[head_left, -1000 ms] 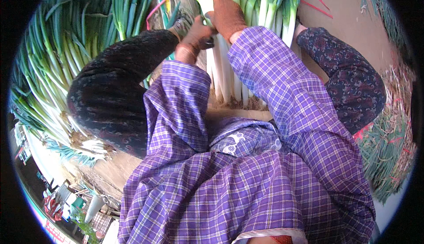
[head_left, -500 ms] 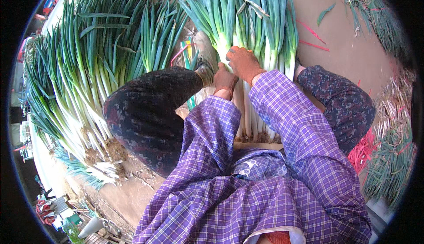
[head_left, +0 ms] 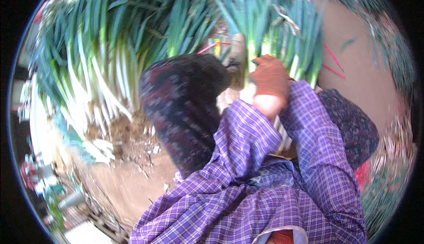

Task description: The person gathers green onions into bunches, aligns the roots, and ties them with red plastic ties. The person places the finished bundles on the floor beside other completed bunches.

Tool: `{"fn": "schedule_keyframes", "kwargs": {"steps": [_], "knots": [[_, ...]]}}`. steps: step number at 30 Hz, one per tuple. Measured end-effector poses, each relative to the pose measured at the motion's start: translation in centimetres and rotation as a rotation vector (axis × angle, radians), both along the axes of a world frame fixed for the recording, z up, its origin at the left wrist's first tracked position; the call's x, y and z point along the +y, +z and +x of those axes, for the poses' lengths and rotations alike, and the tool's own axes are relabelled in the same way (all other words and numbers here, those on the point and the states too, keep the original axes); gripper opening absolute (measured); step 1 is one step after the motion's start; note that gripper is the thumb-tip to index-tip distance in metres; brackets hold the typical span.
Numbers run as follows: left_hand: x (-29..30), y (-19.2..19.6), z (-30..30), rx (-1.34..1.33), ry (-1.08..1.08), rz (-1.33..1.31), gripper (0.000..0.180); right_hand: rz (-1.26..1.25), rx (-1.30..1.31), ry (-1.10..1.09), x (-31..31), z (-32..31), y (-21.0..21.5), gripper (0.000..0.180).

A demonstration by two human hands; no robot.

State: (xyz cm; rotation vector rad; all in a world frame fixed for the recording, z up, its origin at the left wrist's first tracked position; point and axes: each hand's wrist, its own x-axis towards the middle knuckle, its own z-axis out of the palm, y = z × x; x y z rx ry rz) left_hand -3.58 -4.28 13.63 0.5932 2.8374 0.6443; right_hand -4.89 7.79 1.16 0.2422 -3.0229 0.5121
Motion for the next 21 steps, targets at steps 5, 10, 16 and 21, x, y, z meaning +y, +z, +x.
{"fn": "schedule_keyframes", "kwargs": {"steps": [5, 10, 16, 21], "knots": [[-9.9, 16.2, 3.9, 0.574, 0.113, 0.338, 0.03, 0.031, 0.103, 0.038, -3.2, 0.8, 1.7, 0.02], [-25.9, 8.8, 1.3, 0.824, 0.316, 0.811, 0.018, -0.235, 0.206, -0.094, -10.1, 7.1, 3.6, 0.013], [-36.4, -13.1, -0.7, 0.033, 0.589, -0.11, 0.05, -0.474, -0.646, -0.144, -10.3, 14.5, -2.4, 0.022], [-34.2, -20.5, -4.9, 0.105, 0.604, -0.297, 0.084, -0.406, -0.759, -0.25, -6.7, 15.2, -1.1, 0.025]]}}
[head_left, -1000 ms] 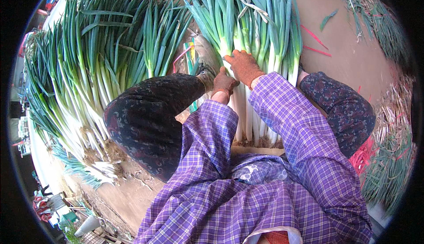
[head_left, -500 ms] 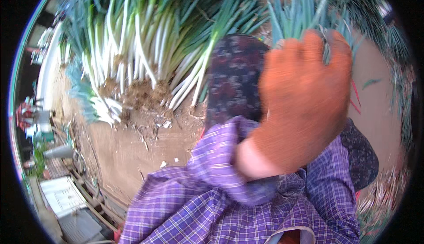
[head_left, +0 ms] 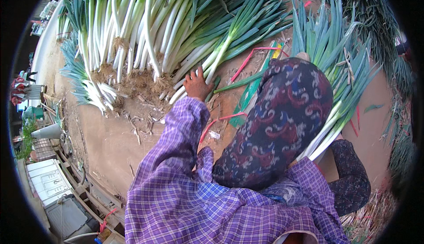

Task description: The person gathers green onions into bunches, aligns the roots, and ties them with red plastic ties. The person places the finished bundles on the floor beside other completed bunches.

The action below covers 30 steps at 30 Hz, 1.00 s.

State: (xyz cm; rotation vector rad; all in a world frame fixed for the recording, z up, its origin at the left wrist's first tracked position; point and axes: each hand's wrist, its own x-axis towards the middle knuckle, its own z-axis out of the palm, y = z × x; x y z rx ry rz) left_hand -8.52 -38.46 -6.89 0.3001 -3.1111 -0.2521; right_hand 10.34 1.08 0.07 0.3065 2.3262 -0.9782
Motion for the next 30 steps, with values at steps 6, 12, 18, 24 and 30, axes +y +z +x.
{"fn": "schedule_keyframes", "kwargs": {"steps": [6, 12, 18, 24, 30], "knots": [[-0.6, -3.7, -2.7, -0.236, -0.016, 0.005, 0.1, 0.005, -0.078, -0.083, 1.4, 0.8, 0.6, 0.027], [-4.5, -2.6, -7.4, -0.567, -0.103, 0.202, 0.091, 0.01, -0.14, -0.158, 1.8, 2.1, 1.1, 0.03], [-10.2, -10.0, -5.7, -0.424, -0.489, 0.784, 0.05, -0.014, -0.154, -0.15, 1.6, 2.0, 1.3, 0.033], [-6.8, 3.5, -4.7, -0.711, -0.603, 1.258, 0.028, -0.006, -0.074, -0.148, 2.0, 0.0, 3.3, 0.036], [-3.1, 8.5, 1.5, -0.572, -0.161, 1.907, 0.044, -0.219, 0.356, 0.042, 0.3, -13.3, 6.2, 0.039]]}}
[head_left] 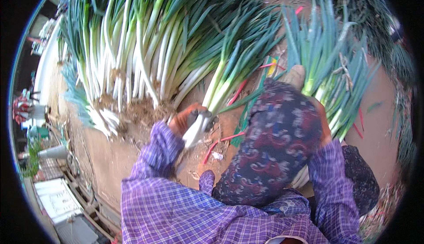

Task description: The person gathers green onions into bunches, aligns the roots, and ties them with red plastic ties. The person places the finished bundles on the floor beside other completed bunches.

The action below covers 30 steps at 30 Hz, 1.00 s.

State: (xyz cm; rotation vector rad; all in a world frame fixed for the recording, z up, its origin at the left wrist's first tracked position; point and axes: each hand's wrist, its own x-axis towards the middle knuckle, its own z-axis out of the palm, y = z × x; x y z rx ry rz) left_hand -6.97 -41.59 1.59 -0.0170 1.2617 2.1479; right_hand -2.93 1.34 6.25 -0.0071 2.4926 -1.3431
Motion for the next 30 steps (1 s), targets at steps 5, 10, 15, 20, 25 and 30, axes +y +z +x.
{"fn": "schedule_keyframes", "kwargs": {"steps": [5, 10, 15, 20, 25, 30], "knots": [[1.3, 11.0, 0.1, -0.3, -0.061, 0.047, 0.045, -0.565, -0.164, 0.27, -6.2, -12.4, 1.1, 0.048], [3.0, 25.5, 0.3, 0.05, -0.07, -0.285, 0.061, -1.215, -0.295, 0.374, -13.9, -17.0, 4.7, 0.076], [8.3, 31.9, -0.2, 0.381, -0.048, -0.503, 0.083, -1.552, 0.054, 0.542, -8.4, -16.6, 17.5, 0.056], [18.4, 32.5, -2.2, 0.496, -0.421, -0.075, 0.061, -1.507, 0.375, 0.361, 0.6, -7.5, 25.1, 0.055], [36.6, 29.0, -1.9, 0.208, -1.006, 0.39, 0.044, -1.184, 0.487, -0.236, 7.5, 4.2, 22.5, 0.026], [44.0, 23.1, 2.3, 0.169, -1.029, -0.189, 0.038, -1.336, 0.294, -0.809, 15.8, 9.0, 13.2, 0.027]]}}
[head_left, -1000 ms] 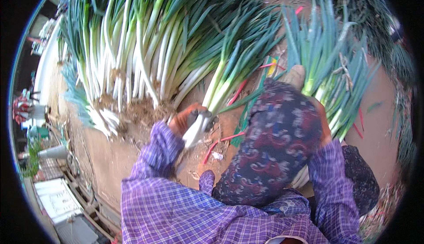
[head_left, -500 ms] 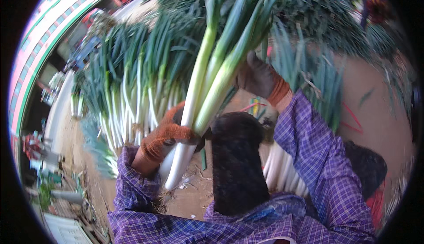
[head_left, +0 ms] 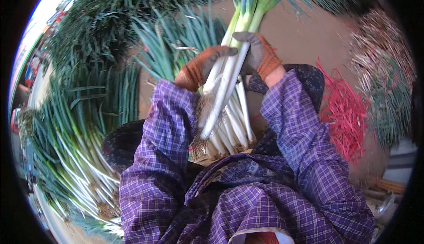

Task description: The person gathers green onions into bunches, aligns the roots, and ties them with red plastic ties. The person places the finished bundles on the floor beside other completed bunches.

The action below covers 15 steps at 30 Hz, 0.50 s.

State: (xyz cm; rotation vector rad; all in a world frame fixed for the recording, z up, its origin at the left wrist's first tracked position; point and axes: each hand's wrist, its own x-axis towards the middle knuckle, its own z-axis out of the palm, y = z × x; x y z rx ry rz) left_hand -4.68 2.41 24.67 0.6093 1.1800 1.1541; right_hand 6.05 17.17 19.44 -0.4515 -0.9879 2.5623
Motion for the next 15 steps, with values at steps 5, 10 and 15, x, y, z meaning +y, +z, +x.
{"fn": "schedule_keyframes", "kwargs": {"steps": [5, 10, 15], "knots": [[1.1, -12.0, -0.9, 0.639, -0.379, 0.531, 0.036, 0.118, -0.151, -0.335, 2.9, 2.9, -15.2, 0.018], [-3.3, -15.7, -0.7, 0.23, -0.289, 0.317, 0.028, -0.097, -0.268, -0.486, -2.4, 2.5, -15.8, 0.019], [-4.7, -11.8, 1.1, 0.087, -0.109, -0.229, 0.044, 0.225, -0.17, -0.487, 1.8, 4.2, -23.6, 0.018]]}}
